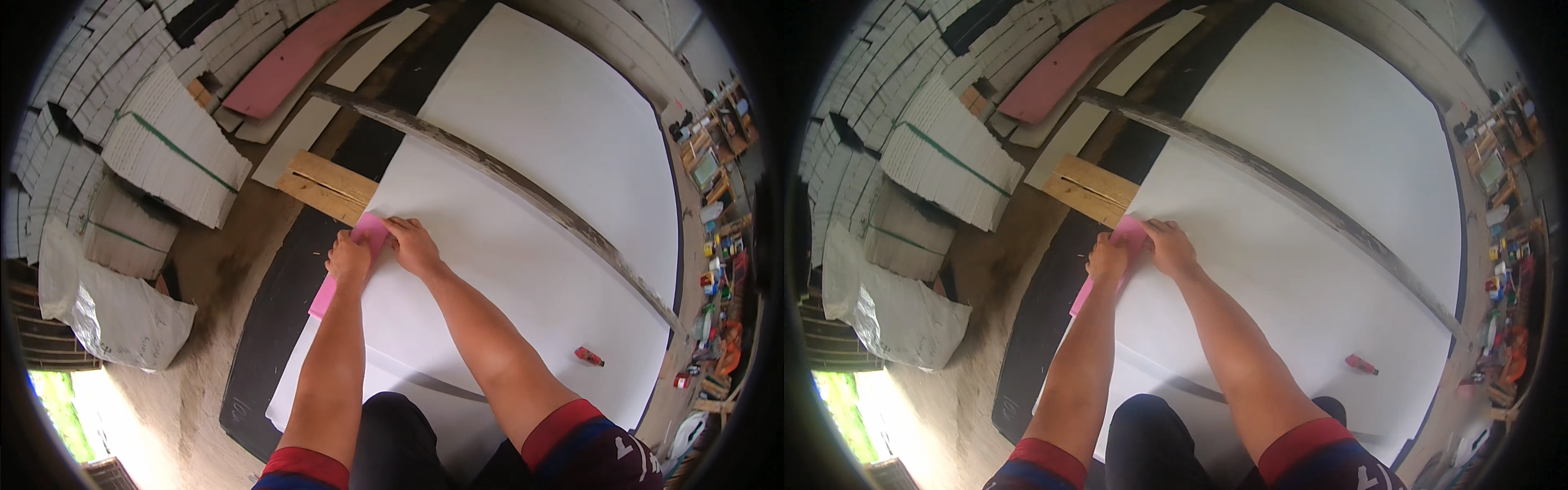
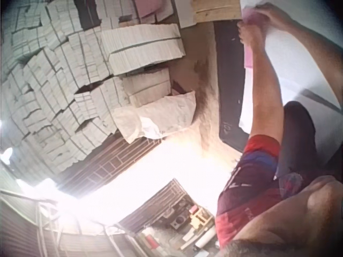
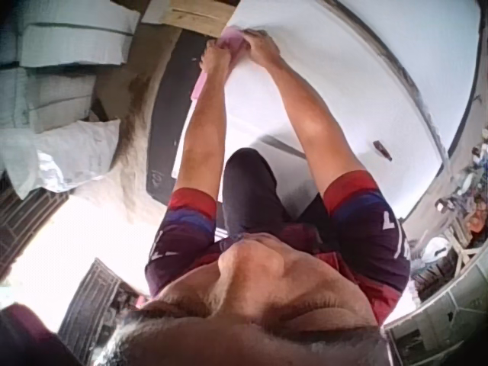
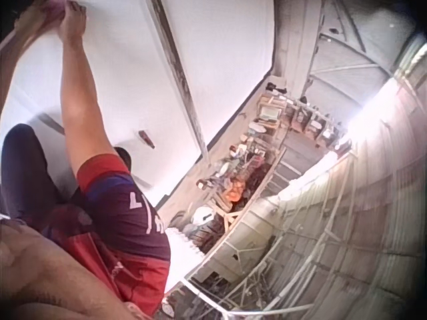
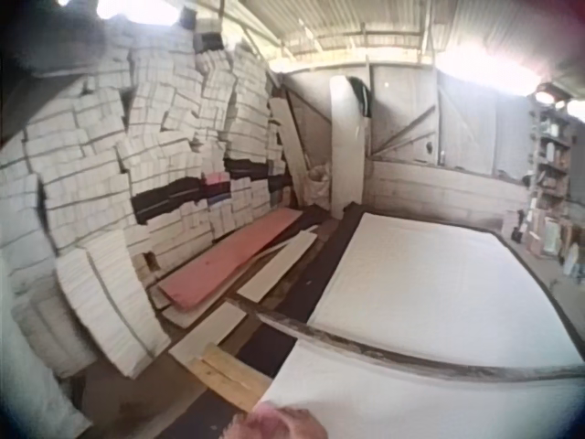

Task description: The person measures and cuts large white panels using a utility knife and a wooden straightedge. They repeatedly align the straightedge, score the panel, and snap off the cut sections, stacking the finished pieces nearby.

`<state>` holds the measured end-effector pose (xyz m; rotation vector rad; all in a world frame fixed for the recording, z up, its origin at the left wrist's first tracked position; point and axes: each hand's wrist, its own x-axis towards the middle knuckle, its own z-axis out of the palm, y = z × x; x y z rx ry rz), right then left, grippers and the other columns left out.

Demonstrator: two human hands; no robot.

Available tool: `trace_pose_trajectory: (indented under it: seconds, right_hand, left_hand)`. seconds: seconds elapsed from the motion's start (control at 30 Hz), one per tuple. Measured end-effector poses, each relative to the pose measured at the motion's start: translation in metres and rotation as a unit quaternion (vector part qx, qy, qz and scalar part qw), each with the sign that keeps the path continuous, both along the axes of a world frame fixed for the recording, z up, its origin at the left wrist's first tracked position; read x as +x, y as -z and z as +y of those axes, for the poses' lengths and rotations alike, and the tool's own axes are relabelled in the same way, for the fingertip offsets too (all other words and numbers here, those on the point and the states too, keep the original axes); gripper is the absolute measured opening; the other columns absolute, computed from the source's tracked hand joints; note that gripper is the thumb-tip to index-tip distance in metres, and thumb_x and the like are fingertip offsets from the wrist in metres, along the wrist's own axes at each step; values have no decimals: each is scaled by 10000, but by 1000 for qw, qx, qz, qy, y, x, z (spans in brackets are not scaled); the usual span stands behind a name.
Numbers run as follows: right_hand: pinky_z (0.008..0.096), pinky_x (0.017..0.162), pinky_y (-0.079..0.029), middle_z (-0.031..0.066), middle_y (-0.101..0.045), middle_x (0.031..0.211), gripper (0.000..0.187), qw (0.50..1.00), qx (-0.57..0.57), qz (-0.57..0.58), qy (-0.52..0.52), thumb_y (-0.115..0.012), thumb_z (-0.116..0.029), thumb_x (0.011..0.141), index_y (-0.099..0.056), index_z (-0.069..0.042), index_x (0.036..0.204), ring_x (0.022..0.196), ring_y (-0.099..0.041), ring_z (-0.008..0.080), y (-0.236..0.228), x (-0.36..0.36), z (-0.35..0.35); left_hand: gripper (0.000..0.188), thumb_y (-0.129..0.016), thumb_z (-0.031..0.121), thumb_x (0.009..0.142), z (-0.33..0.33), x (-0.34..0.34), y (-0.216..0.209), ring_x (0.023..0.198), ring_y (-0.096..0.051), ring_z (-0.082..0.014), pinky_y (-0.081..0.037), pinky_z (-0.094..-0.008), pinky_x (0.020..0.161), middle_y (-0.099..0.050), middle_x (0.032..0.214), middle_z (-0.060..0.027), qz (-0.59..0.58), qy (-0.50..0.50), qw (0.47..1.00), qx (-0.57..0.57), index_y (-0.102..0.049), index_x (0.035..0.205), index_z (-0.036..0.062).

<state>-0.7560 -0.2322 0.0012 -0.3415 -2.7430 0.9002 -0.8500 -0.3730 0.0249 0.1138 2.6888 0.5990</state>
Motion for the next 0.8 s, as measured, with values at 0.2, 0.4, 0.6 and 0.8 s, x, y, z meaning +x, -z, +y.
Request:
trace_pose_trajectory:
  seconds: [0.2, 0.4, 0.6, 0.8]
  right_hand:
    - [472, 1191, -415, 77, -528, 1581, 443, 980, 119, -79, 140, -649, -241, 1056, -608, -143, 1486, 1412, -503, 302, -6, 114, 14]
    - [448, 918, -485, 144, -618, 1314, 449, 906, 170, -179, 345, -644, -335, 1057, -615, -221, 1491, 1141, -589, 299, -19, 291, 55]
    - [454, 792, -526, 119, -648, 1163, 563, 782, 166, -333, 500, -525, -539, 1084, -526, -236, 1559, 1024, -629, 301, -36, 423, 79]
    - [537, 798, -598, 193, -711, 1240, 637, 647, -151, -344, 664, -452, -639, 1084, -445, -169, 1514, 1091, -739, 390, -55, 492, 98]
  left_hand:
    - [672, -561, 645, 1011, -3, -18, 34, 1340, -625, -397, -448, -601, 1105, -653, 1469, -130, -5, -1, 999, -48, -552, 1481, 164]
    - [668, -530, 585, 1035, -21, -70, 90, 1265, -655, -431, -484, -582, 1056, -694, 1373, -198, 8, 84, 995, -46, -603, 1435, 55]
    - [659, -585, 532, 1041, -24, -103, 110, 1165, -681, -476, -515, -540, 984, -716, 1251, -300, 57, 105, 993, 24, -672, 1266, -81]
    - [650, -581, 535, 1042, -21, -110, 107, 1123, -697, -472, -523, -548, 945, -738, 1179, -295, 80, 125, 989, 7, -698, 1224, -78]
